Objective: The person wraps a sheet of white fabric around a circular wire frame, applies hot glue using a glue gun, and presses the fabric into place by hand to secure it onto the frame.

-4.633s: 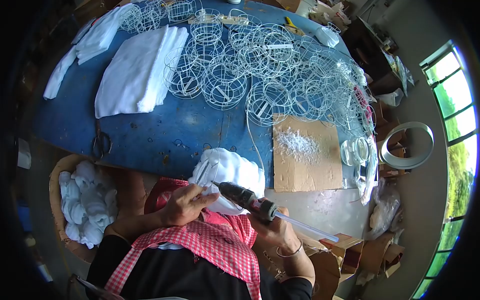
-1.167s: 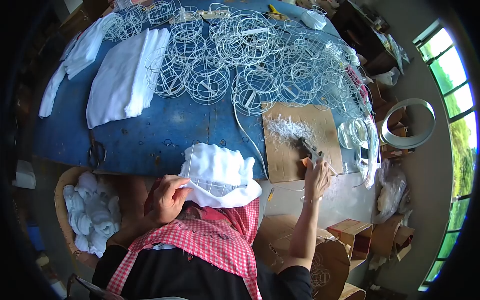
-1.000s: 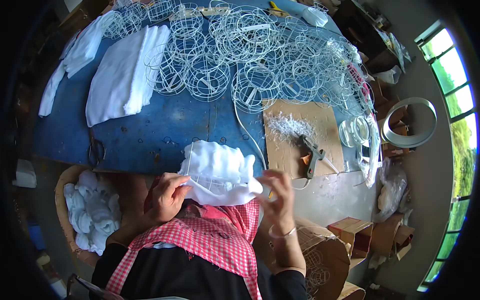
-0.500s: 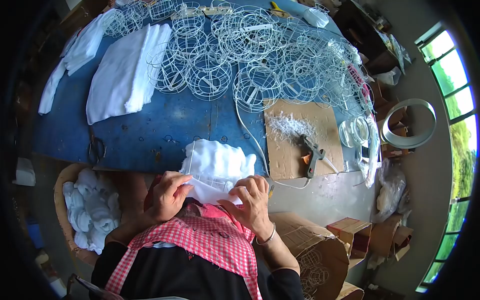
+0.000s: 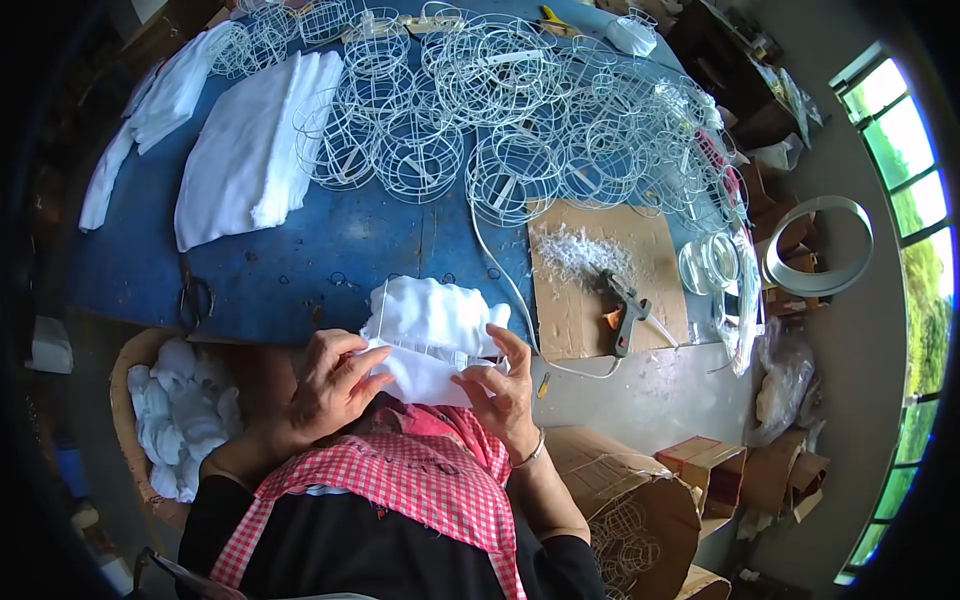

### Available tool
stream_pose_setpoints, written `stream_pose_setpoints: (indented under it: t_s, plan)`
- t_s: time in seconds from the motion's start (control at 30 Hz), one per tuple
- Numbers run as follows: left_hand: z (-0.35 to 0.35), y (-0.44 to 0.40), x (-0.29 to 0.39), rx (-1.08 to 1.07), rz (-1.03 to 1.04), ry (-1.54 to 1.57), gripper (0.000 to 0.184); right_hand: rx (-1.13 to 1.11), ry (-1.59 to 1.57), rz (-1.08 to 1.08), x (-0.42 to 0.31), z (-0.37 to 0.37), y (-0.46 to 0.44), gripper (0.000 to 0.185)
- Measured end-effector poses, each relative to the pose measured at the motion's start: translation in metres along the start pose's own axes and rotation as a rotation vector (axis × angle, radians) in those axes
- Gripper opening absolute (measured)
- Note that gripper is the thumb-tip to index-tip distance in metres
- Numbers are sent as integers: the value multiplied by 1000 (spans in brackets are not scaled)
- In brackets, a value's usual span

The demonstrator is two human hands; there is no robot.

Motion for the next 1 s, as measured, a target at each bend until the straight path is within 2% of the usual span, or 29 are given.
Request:
stream_pose_setpoints:
  t_s: [0.13, 0.33, 0.73, 0.83, 1.0]
  plan:
    - [0, -22, 0, -109, 93, 63, 38, -27, -6, -37, 3, -1, -2, 22]
    - [9, -38, 2, -309, 118, 85, 38, -44, -20, -43, 1, -2, 2, 22]
    - [-2, -56, 7, -408, 223, 15, 18, -37, 11, -59, 0, -4, 5, 23]
    - [6, -56, -3, -516, 287, 77, 16, -61, 0, -32, -5, -5, 4, 23]
    - [13, -55, -4, -493, 309, 14, 18, -63, 19, -93, -8, -3, -3, 24]
Point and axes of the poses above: each hand's wrist, its own y-axis away from the middle knuckle, its own z-axis out of the palm, x = y × z, the point moved 1 cm from there along -y, towards the middle knuckle, and after that the axes turned 1 degree about -x, right-handed, at the moved point
